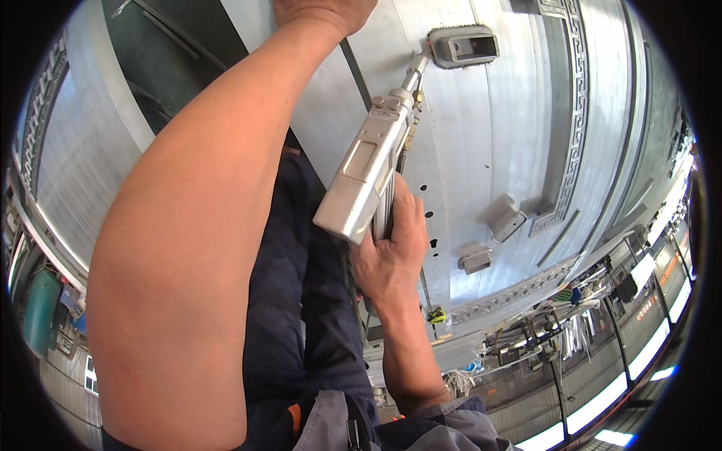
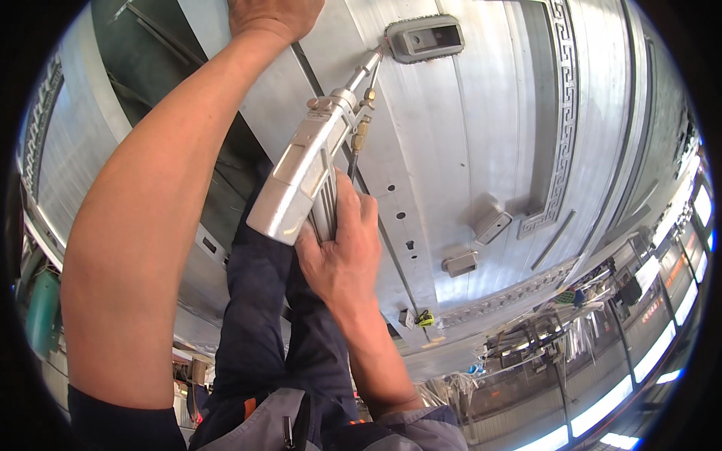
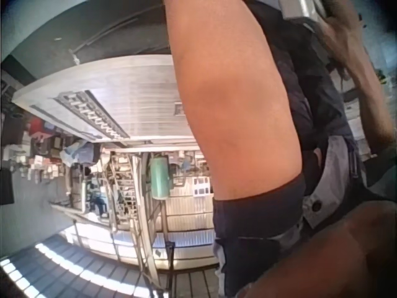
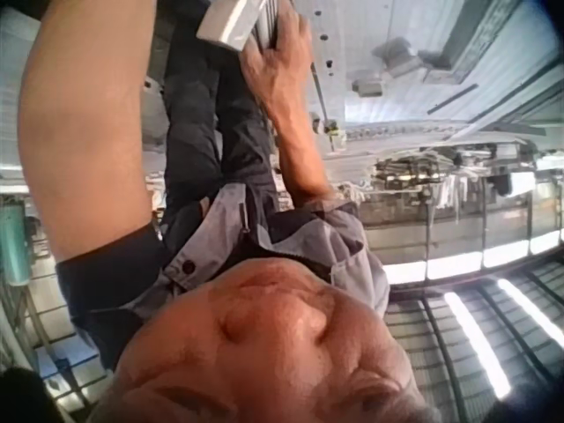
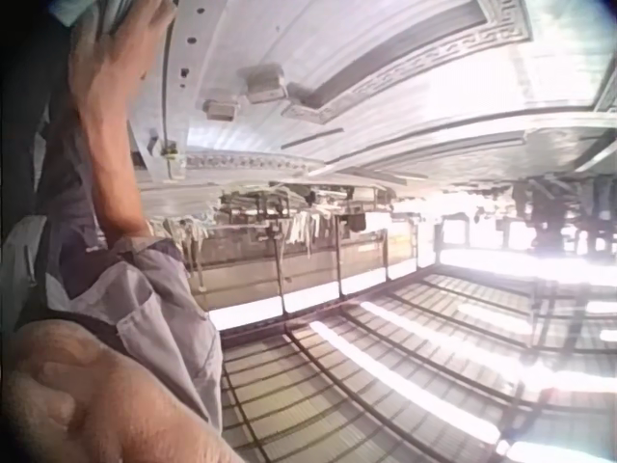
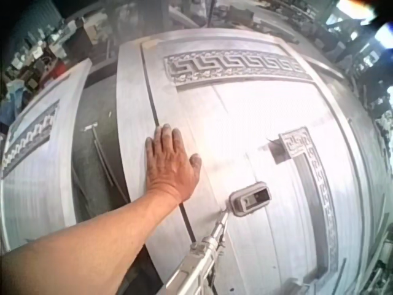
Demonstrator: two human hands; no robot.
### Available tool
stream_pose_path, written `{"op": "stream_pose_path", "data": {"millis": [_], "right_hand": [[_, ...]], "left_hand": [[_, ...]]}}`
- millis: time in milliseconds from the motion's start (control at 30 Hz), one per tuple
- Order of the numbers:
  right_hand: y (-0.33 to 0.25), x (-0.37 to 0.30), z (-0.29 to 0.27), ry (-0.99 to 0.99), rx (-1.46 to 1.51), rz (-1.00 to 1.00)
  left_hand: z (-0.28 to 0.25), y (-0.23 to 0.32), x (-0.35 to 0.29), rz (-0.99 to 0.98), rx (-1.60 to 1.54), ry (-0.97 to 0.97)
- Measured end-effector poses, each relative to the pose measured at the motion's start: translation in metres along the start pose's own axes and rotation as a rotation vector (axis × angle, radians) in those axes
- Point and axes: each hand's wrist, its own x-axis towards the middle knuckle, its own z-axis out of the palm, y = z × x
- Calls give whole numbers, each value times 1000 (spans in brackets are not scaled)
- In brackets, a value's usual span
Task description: The person welds several small metal brackets onto a large flat metal panel using a handheld welding gun, then uses an angle grinder to smooth the welded areas. The person handles the welding gun and angle grinder throughout the task.
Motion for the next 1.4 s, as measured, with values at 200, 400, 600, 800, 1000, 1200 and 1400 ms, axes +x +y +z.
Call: {"op": "stream_pose_path", "data": {"millis": [200,400,600,800,1000,1200,1400], "right_hand": [[-5,13,7,16,-2,-13],[-7,18,7,19,-32,-3],[-11,19,10,36,-59,4],[-8,18,13,22,-82,22],[-6,16,13,10,-101,29],[-9,15,10,-17,-102,43],[-4,12,9,10,-90,49]], "left_hand": [[4,-4,2,21,-5,34],[4,-4,1,19,-11,31],[3,-5,2,19,0,12],[-9,-6,4,30,-157,-8],[-13,-3,4,3,-160,-7],[3,-8,2,39,39,118],[-14,-2,3,-73,-187,-97]]}}
